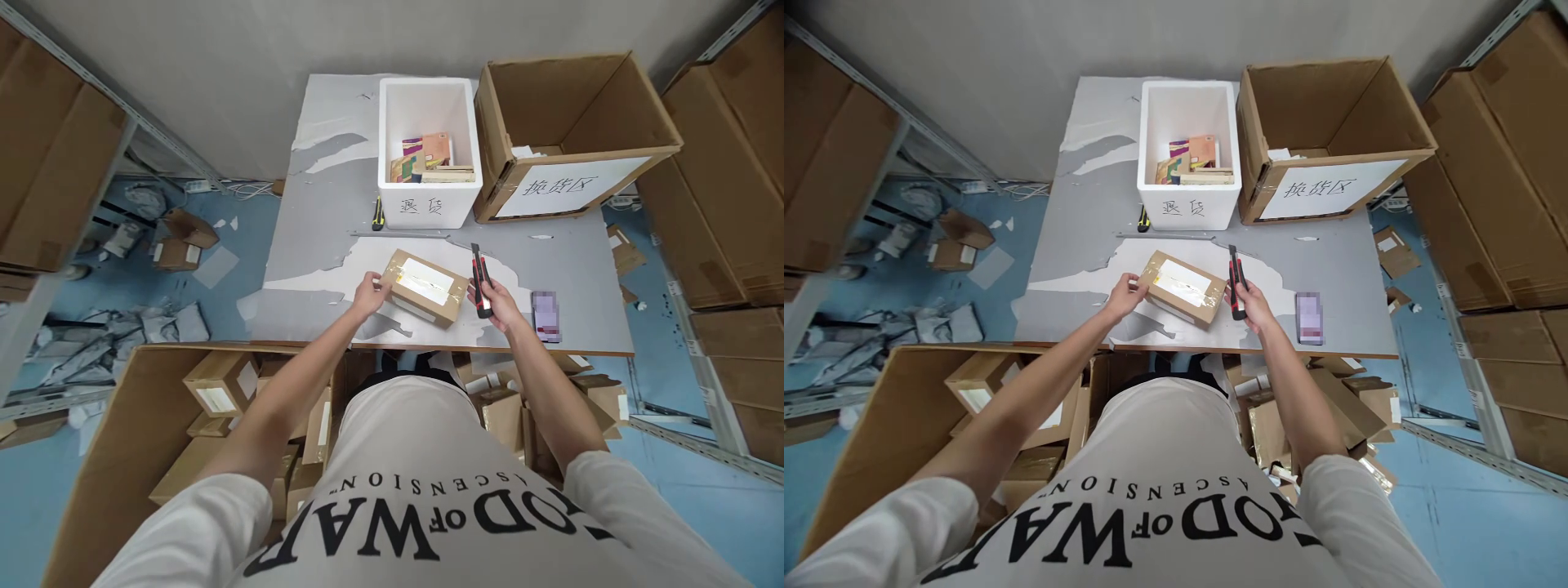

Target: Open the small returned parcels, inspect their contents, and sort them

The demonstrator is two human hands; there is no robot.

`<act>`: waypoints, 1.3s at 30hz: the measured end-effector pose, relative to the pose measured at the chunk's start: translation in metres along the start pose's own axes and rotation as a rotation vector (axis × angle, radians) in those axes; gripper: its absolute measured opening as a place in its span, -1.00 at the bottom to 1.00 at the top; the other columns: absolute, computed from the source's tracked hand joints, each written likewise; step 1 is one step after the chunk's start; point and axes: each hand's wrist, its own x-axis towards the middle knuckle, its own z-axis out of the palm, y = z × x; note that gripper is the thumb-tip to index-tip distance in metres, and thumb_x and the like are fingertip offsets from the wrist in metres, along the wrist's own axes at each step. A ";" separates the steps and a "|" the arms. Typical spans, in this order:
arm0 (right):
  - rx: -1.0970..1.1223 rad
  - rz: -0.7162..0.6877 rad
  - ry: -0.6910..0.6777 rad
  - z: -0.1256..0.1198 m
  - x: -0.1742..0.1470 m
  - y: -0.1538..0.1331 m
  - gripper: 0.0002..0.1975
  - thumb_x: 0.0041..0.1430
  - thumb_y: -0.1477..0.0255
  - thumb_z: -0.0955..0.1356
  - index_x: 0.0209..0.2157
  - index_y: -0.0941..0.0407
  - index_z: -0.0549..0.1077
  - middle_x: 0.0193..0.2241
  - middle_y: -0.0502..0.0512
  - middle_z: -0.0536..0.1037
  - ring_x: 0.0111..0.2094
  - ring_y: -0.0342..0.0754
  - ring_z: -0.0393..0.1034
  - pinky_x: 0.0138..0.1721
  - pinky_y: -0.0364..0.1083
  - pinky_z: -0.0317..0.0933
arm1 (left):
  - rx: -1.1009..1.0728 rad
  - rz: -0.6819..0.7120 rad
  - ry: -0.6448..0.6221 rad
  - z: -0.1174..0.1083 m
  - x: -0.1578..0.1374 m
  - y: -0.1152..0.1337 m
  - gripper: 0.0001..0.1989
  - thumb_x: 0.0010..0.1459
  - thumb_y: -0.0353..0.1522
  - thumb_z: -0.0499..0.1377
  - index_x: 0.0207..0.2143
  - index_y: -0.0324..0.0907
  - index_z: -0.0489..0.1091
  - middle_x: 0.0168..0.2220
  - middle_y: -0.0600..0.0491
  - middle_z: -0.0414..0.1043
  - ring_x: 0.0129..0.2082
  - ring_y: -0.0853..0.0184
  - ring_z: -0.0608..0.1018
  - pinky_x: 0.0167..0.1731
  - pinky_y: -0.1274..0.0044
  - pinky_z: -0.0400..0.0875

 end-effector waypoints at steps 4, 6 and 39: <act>-0.068 -0.031 -0.071 -0.005 0.035 -0.008 -0.71 0.00 0.27 0.47 -0.22 0.04 0.45 -0.30 0.04 0.59 -0.22 -0.07 0.51 -0.09 -0.03 0.41 | -0.031 -0.028 0.025 0.022 -0.040 -0.017 -0.65 0.02 -0.23 0.26 -0.17 -0.10 0.26 -0.40 0.03 0.43 -0.33 0.21 0.53 -0.15 0.31 0.40; -0.114 -0.035 -0.079 -0.008 0.043 -0.002 -0.71 -0.02 0.28 0.48 -0.26 0.07 0.46 -0.32 0.02 0.58 -0.29 -0.12 0.49 -0.16 -0.09 0.41 | -0.006 -0.012 0.012 0.030 -0.052 -0.023 -0.66 0.03 -0.24 0.25 -0.17 -0.09 0.25 -0.39 0.03 0.42 -0.32 0.20 0.53 -0.13 0.30 0.39; -0.543 0.062 -0.136 -0.068 -0.039 0.028 -0.19 0.13 0.08 0.32 0.33 0.01 -0.03 -0.36 0.04 0.50 -0.64 -0.23 0.23 -0.65 -0.17 0.20 | 0.797 0.579 -0.072 0.058 -0.018 0.014 0.16 -0.21 0.20 0.22 0.26 -0.37 0.00 0.31 -0.35 -0.08 0.33 -0.12 -0.05 0.18 0.16 0.08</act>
